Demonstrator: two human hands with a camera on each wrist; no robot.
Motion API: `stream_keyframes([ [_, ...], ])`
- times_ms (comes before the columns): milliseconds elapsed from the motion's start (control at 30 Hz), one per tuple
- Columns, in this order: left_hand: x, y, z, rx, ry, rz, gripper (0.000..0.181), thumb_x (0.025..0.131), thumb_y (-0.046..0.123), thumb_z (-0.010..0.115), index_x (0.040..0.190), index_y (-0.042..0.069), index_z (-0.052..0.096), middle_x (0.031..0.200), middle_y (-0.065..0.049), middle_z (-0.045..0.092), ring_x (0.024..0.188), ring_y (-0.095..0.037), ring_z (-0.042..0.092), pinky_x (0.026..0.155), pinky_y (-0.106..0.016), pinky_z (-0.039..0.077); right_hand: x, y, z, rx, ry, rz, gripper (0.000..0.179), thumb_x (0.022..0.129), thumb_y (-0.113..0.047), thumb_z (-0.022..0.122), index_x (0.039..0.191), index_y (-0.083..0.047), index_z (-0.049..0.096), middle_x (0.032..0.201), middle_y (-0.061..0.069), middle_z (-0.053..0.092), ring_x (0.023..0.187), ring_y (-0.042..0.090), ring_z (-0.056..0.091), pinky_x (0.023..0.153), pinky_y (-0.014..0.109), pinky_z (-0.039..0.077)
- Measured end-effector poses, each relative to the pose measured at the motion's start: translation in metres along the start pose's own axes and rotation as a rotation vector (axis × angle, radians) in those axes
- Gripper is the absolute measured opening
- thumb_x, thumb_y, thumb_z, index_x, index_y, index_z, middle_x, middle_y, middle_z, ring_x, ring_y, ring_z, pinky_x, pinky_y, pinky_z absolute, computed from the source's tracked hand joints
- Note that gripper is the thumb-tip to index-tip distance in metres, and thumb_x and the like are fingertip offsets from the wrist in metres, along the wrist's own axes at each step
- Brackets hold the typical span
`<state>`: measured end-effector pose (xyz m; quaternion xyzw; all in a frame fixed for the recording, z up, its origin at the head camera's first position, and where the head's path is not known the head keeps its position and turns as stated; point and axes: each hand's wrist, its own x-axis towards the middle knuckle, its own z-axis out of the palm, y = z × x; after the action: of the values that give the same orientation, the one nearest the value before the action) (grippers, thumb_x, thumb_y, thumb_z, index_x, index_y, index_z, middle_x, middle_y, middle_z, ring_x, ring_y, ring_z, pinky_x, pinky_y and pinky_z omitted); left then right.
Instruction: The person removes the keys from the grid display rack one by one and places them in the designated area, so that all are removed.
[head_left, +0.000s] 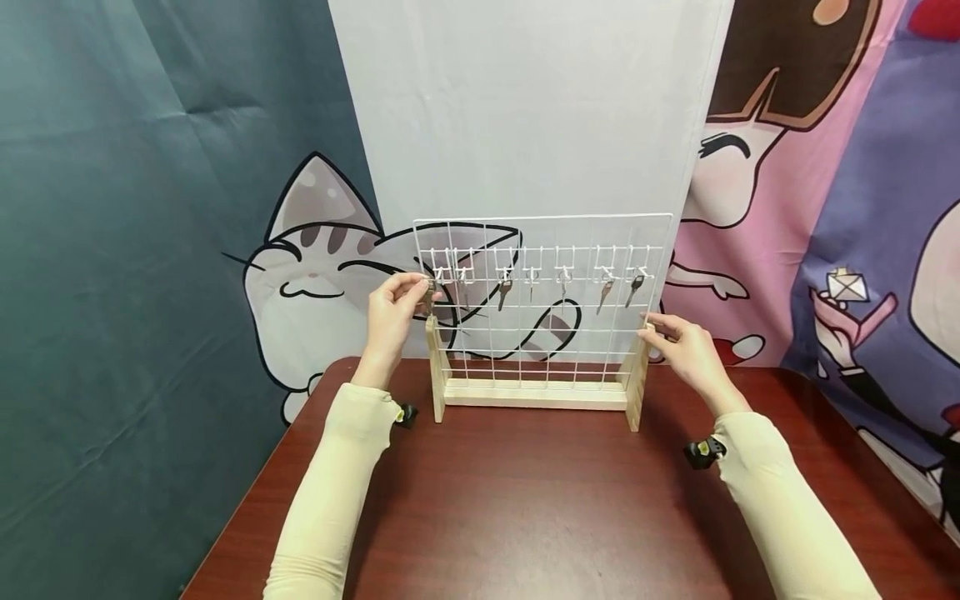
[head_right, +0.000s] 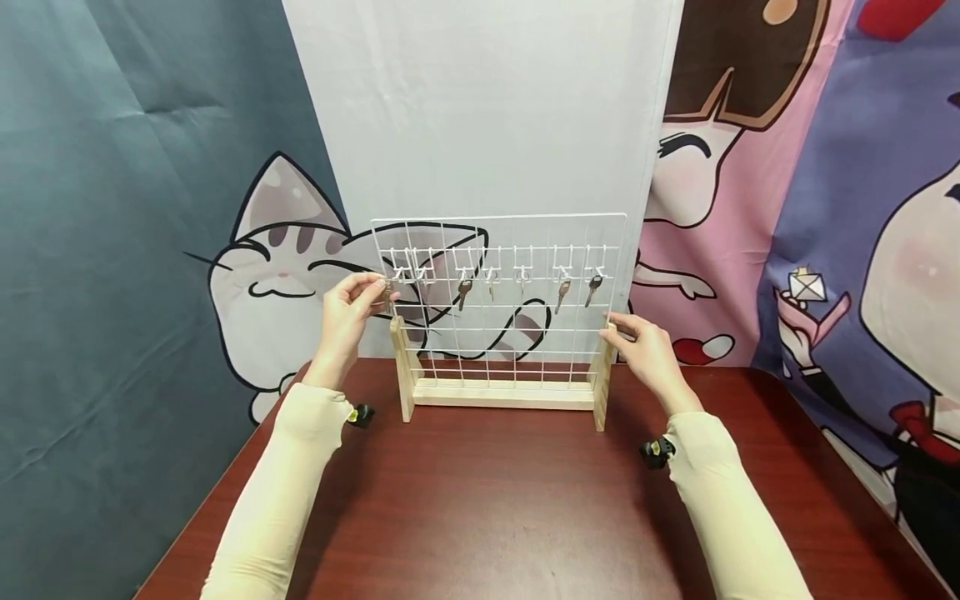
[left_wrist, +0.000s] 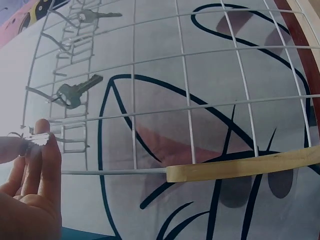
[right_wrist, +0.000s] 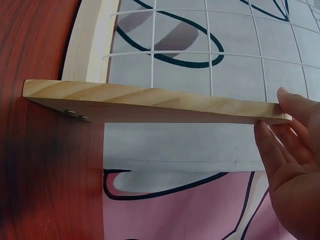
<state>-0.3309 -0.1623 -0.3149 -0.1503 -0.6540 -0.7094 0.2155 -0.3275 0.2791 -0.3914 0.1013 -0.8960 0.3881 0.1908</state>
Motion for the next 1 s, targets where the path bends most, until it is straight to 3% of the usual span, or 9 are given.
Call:
stream_keyframes([
  [167, -0.004, 0.009, 0.000, -0.008, -0.020, 0.023, 0.024, 0.097, 0.005, 0.066, 0.110, -0.015, 0.062, 0.093, -0.011, 0.072, 0.083, -0.020, 0.075, 0.074, -0.030, 0.061, 0.004, 0.000, -0.004, 0.005, 0.000, 0.000, 0.048, 0.098, -0.036, 0.068, 0.134, -0.005, 0.064, 0.130, 0.019, 0.065, 0.118, 0.038, 0.063, 0.073, 0.003, 0.040],
  [367, -0.018, 0.012, -0.001, 0.034, -0.068, -0.012, 0.017, 0.098, 0.008, 0.064, 0.106, -0.006, 0.061, 0.092, -0.011, 0.070, 0.081, -0.015, 0.074, 0.074, -0.030, 0.060, 0.004, -0.001, -0.004, 0.003, 0.010, 0.003, 0.047, 0.098, -0.033, 0.068, 0.135, -0.005, 0.063, 0.129, 0.021, 0.065, 0.118, 0.038, 0.063, 0.072, 0.002, 0.039],
  [567, -0.045, 0.002, -0.002, 0.044, -0.143, -0.059, 0.018, 0.099, 0.005, 0.062, 0.109, -0.010, 0.058, 0.098, -0.024, 0.067, 0.083, -0.017, 0.074, 0.084, -0.042, 0.060, 0.000, 0.002, -0.001, 0.006, 0.004, 0.001, 0.046, 0.098, -0.031, 0.069, 0.134, -0.005, 0.064, 0.127, 0.021, 0.066, 0.116, 0.039, 0.064, 0.071, 0.001, 0.039],
  [800, -0.065, -0.016, 0.005, 0.100, -0.192, -0.141, 0.018, 0.097, 0.004, 0.066, 0.109, -0.009, 0.061, 0.101, -0.025, 0.069, 0.086, -0.014, 0.073, 0.085, -0.038, 0.060, 0.001, 0.002, 0.000, 0.004, 0.030, -0.029, 0.043, 0.097, -0.027, 0.070, 0.133, -0.004, 0.065, 0.127, 0.020, 0.066, 0.115, 0.037, 0.065, 0.072, 0.001, 0.039],
  [1000, -0.078, -0.029, 0.021, 0.277, -0.262, -0.150, 0.017, 0.094, 0.008, 0.071, 0.106, -0.004, 0.068, 0.094, -0.019, 0.074, 0.081, -0.017, 0.070, 0.080, -0.030, 0.059, 0.001, 0.004, -0.002, -0.004, -0.008, -0.021, 0.045, 0.098, -0.033, 0.069, 0.135, -0.008, 0.065, 0.127, 0.019, 0.067, 0.113, 0.034, 0.065, 0.072, 0.006, 0.042],
])
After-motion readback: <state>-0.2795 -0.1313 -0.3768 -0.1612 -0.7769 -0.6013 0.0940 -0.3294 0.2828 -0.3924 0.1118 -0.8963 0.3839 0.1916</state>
